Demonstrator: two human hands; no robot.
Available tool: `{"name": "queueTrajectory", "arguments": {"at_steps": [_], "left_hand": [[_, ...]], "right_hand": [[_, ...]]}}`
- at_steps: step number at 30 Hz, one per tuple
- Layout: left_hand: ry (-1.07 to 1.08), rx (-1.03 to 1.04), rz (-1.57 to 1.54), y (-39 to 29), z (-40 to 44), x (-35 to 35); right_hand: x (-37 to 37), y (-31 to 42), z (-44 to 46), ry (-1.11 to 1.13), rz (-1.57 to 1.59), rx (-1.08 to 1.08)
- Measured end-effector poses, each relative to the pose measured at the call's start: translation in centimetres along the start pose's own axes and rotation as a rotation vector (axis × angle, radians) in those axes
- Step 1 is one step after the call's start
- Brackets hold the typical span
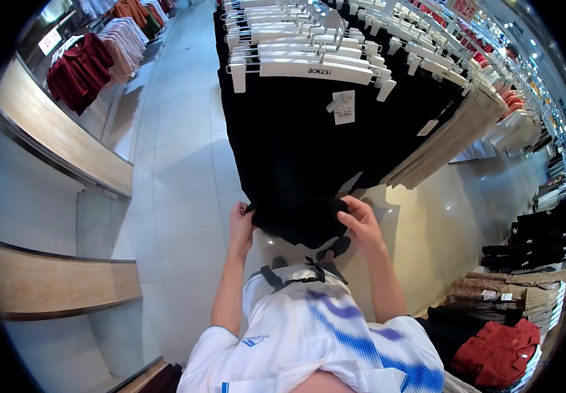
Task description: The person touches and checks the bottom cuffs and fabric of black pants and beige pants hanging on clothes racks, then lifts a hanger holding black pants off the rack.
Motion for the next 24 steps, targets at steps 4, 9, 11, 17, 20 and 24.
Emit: {"name": "queueTrajectory", "arguments": {"at_steps": [4,9,11,17,20,24], "left_hand": [[0.057,0.069,0.056,-1.9,-1.0,0.3],[0.308,0.163,0.342,-3.6,-2.1,0.8],[0.460,0.161,0.177,-4.4,-2.9,1.4],[0.129,0.415,0.635,-3.2,-0.2,-1.5],[-0.188,0.540,1.111,-4.3,0.0,-1.9],[-0.130,0.570,0.873,-4.2,0.4,-1.6]], "right_hand": [[-0.7,1.1,0.1,-0.231,-0.821,-0.271],[-2.2,1.7,0.3,-0.453,-1.164,-0.518],[-2.6,1.9,0.4,-0.475,-1.124,-0.465],[-2.6,2.7,0.3,-0.448,-1.109,-0.414],[-2.6,2.1,0.4,-0.397,-1.105,-0.328],[-2.8,1.7,0.5,-0.384,-0.948,-0.303]]}}
Point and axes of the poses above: each hand's wrist, its own z-axis towards the middle knuckle, its own x-axis out of the palm, y = z × x, the point moved 4 cm from there along z, towards the middle knuckle, and after that the axes turned 9 degrees about z, right-handed, at the moved point
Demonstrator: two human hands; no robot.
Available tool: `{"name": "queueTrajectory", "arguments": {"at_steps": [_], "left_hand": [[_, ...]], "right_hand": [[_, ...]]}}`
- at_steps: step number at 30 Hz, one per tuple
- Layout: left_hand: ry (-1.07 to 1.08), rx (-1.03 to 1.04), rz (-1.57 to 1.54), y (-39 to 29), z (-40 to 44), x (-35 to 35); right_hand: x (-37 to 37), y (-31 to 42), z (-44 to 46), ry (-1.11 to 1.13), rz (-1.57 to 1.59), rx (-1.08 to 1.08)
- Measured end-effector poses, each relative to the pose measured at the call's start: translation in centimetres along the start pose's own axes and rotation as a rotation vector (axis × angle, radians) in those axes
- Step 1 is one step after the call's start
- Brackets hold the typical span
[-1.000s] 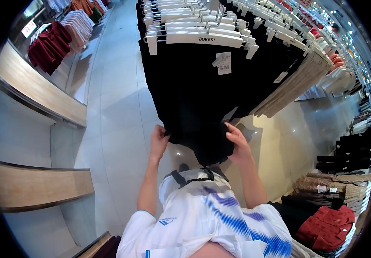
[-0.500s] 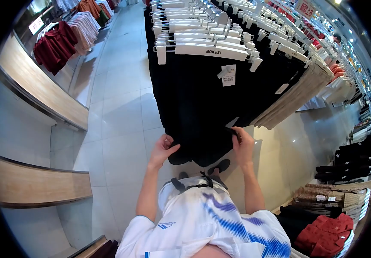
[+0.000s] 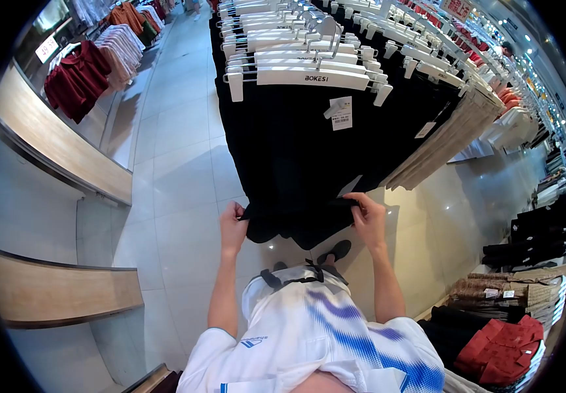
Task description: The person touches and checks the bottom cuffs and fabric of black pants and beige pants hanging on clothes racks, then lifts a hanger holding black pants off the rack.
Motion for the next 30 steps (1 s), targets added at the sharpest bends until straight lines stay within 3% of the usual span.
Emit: {"name": "queueTrajectory", "arguments": {"at_steps": [2,6,8,9,11,14,16,18,22,24,25,27,28,30], "left_hand": [[0.221,-0.169,-0.587,0.1,-0.2,1.1],[0.329,-0.262,-0.705,-1.1,-0.3,0.3],[0.453,-0.429,-1.011,-3.1,-0.8,0.1],[0.449,-0.431,-1.012,-4.4,-1.0,-0.1],[0.446,-0.629,-1.083,-6.2,-1.6,0.3],[0.450,-0.599,-1.151,-7.1,-1.1,0.9],[0.411,-0.609,-1.156,-6.7,-0.5,1.4],[0.332,-0.499,-0.918,-3.6,0.6,2.6],[0.209,-0.264,-0.604,-4.2,0.4,2.6],[-0.149,0.484,0.100,-8.5,-0.7,0.1],[-0.144,0.484,0.102,-10.2,-1.2,-0.9],[0.241,0.614,-0.275,-13.7,-3.0,-1.3],[0.236,0.604,-0.273,-14.0,-3.5,-0.9],[0.425,0.467,-0.263,-13.8,-4.2,0.5]], "right_hand": [[0.1,-0.2,0.0,-0.003,0.145,0.072],[-0.1,-0.2,0.6,-0.036,0.259,0.130],[0.0,-1.3,0.7,-0.037,0.268,0.133],[0.1,-2.1,0.8,-0.017,0.234,0.110],[0.5,-2.8,0.9,0.008,0.200,0.086],[1.0,-2.8,0.7,0.053,0.291,0.135],[1.4,-2.0,0.0,0.156,0.693,0.420],[1.7,-0.5,-0.5,0.217,0.828,0.465],[3.5,2.2,-1.3,0.332,1.076,0.527],[4.3,2.9,-1.5,0.411,1.162,0.532],[4.7,3.0,-1.5,0.407,1.166,0.534],[5.6,3.4,-1.4,0.449,1.127,0.527],[5.8,3.5,-1.4,0.482,1.122,0.512],[6.2,4.1,-1.1,0.479,1.081,0.489]]}}
Point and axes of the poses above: each hand's wrist, its own z-axis towards the middle knuckle, its own x-axis out of the palm, y = z × x, the point moved 4 cm from there along z, towards the middle knuckle, and after that the axes turned 9 degrees about z, right-handed, at the moved point
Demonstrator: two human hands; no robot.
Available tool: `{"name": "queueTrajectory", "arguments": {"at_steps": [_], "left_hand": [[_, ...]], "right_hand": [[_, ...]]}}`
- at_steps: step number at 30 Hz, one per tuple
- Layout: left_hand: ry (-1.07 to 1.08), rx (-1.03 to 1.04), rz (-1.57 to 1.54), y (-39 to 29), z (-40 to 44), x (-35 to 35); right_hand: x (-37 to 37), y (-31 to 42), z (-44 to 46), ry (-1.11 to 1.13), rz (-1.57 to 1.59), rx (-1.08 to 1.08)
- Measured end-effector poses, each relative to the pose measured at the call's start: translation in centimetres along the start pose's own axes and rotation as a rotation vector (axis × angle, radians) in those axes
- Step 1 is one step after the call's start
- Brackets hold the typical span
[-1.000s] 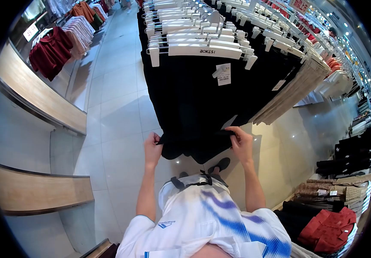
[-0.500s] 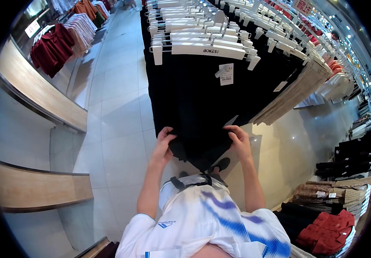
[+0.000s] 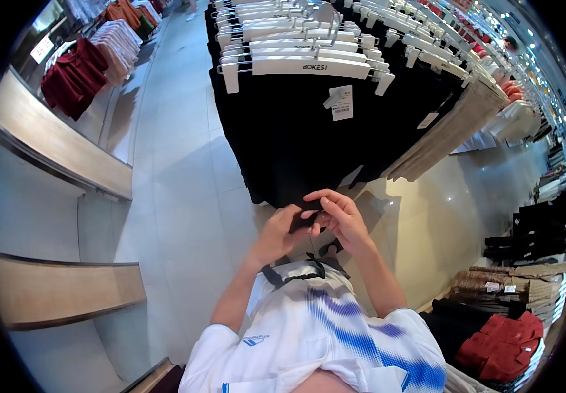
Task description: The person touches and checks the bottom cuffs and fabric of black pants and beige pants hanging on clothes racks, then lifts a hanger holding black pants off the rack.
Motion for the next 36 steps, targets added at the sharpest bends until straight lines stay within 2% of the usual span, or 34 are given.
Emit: {"name": "queueTrajectory", "arguments": {"at_steps": [3,5,7,9,11,12,16,18,22,24,28,31,36], "left_hand": [[-0.112,-0.020,0.027,2.5,-0.2,-0.3],[-0.104,-0.059,-0.023,2.5,-0.4,-1.5],[-0.045,-0.140,-0.137,2.3,-0.2,-2.6],[0.021,-0.038,-0.112,1.2,0.4,-3.7],[0.065,-0.040,-0.129,0.6,0.9,-4.4],[0.109,-0.042,-0.145,0.5,1.0,-4.5],[0.078,-0.016,-0.189,0.7,0.7,-5.5],[0.086,-0.022,-0.189,1.1,0.3,-6.1],[0.024,-0.049,-0.243,1.8,-0.6,-7.1],[-0.006,-0.115,-0.286,1.6,-0.9,-7.6],[-0.031,-0.086,-0.207,1.7,-1.1,-8.6],[-0.049,-0.112,-0.232,1.9,-1.3,-8.7],[-0.187,-0.278,-0.384,2.7,-1.7,-9.2]], "right_hand": [[0.6,1.1,0.0,-0.042,-0.141,-0.052],[-0.1,1.4,-0.2,-0.080,-0.236,-0.077],[-0.7,1.5,-0.1,-0.034,-0.614,-0.119],[-0.7,1.6,-0.5,-0.071,-0.719,-0.099],[-0.3,2.2,-0.5,0.002,-1.302,-0.183],[-0.1,2.5,-0.6,-0.024,-1.358,-0.324],[-0.8,3.3,-0.8,0.012,-1.323,-0.260],[-1.1,3.7,-0.9,0.025,-1.451,-0.349],[-1.5,3.7,-1.1,0.040,-1.493,-0.392],[-1.9,3.7,-1.1,0.039,-1.392,-0.388],[-2.5,3.7,-1.3,0.062,-1.295,-0.381],[-2.8,3.7,-1.2,0.050,-1.254,-0.292],[-2.8,3.6,-1.3,0.142,-1.183,-0.301]]}}
Point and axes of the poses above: each hand's wrist, its own z-axis towards the middle knuckle, its own x-axis out of the palm, y = z × x, the point moved 4 cm from there along z, towards the middle knuckle, and after that the axes turned 9 degrees about z, right-handed, at the moved point
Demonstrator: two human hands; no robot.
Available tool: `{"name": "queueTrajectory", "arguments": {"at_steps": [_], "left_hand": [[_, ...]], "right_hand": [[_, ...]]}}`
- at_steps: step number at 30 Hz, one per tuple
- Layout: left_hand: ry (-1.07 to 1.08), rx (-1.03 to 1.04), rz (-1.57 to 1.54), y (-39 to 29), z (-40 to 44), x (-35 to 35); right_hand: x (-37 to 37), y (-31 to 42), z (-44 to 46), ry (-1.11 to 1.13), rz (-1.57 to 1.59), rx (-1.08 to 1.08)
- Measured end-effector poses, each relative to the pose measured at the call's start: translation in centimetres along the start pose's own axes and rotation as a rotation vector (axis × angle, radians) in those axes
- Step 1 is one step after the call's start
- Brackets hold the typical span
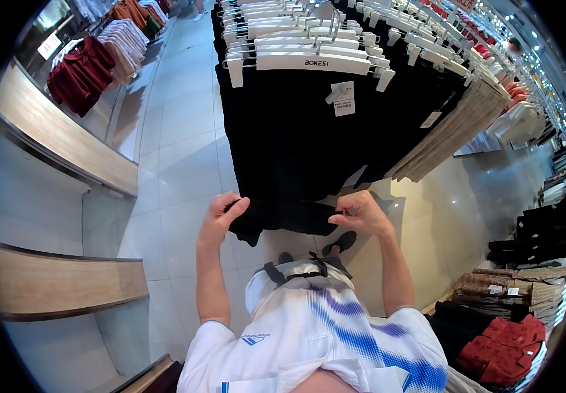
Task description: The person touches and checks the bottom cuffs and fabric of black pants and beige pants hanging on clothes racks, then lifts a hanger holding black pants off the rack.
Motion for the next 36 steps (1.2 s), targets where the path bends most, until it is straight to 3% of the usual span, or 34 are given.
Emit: {"name": "queueTrajectory", "arguments": {"at_steps": [4,9,13,15,22,25,29,32,34,36], "left_hand": [[-0.009,0.013,-0.010,1.1,-0.1,-1.2],[-0.004,-0.056,-0.040,1.6,-0.1,-0.9],[-0.043,-0.039,-0.059,1.3,-0.2,-1.2],[-0.126,-0.110,-0.133,1.1,-0.4,-1.7],[-0.054,-0.083,-0.077,3.5,-0.4,-2.0],[-0.047,-0.072,0.080,5.0,0.0,-2.4],[0.196,-0.055,0.449,9.5,0.3,-2.4],[0.283,0.136,0.558,9.2,-0.1,1.0],[0.293,0.387,0.374,5.8,-0.5,4.4],[0.365,0.330,0.365,4.8,-0.5,5.9]], "right_hand": [[0.1,-1.5,-0.1,-0.005,-0.055,0.024],[0.4,-1.9,0.3,-0.098,-0.338,-0.048],[0.2,-1.3,0.7,-0.149,-0.278,-0.031],[0.3,-1.2,0.8,-0.144,-0.102,-0.051],[0.5,-1.5,0.9,-0.162,-0.258,-0.014],[1.4,-0.6,1.1,-0.193,-0.119,-0.033],[3.2,1.0,1.9,-0.070,-0.154,-0.081],[5.6,1.3,2.4,0.123,-0.280,-0.089],[6.8,1.5,2.8,0.154,-0.288,-0.089],[7.4,1.3,3.1,0.155,-0.245,-0.079]]}}
Point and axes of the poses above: each hand's wrist, its own z-axis towards the middle knuckle, its own x-axis out of the palm, y = z × x, the point moved 4 cm from there along z, towards the middle knuckle, and after that the axes turned 9 degrees about z, right-handed, at the moved point
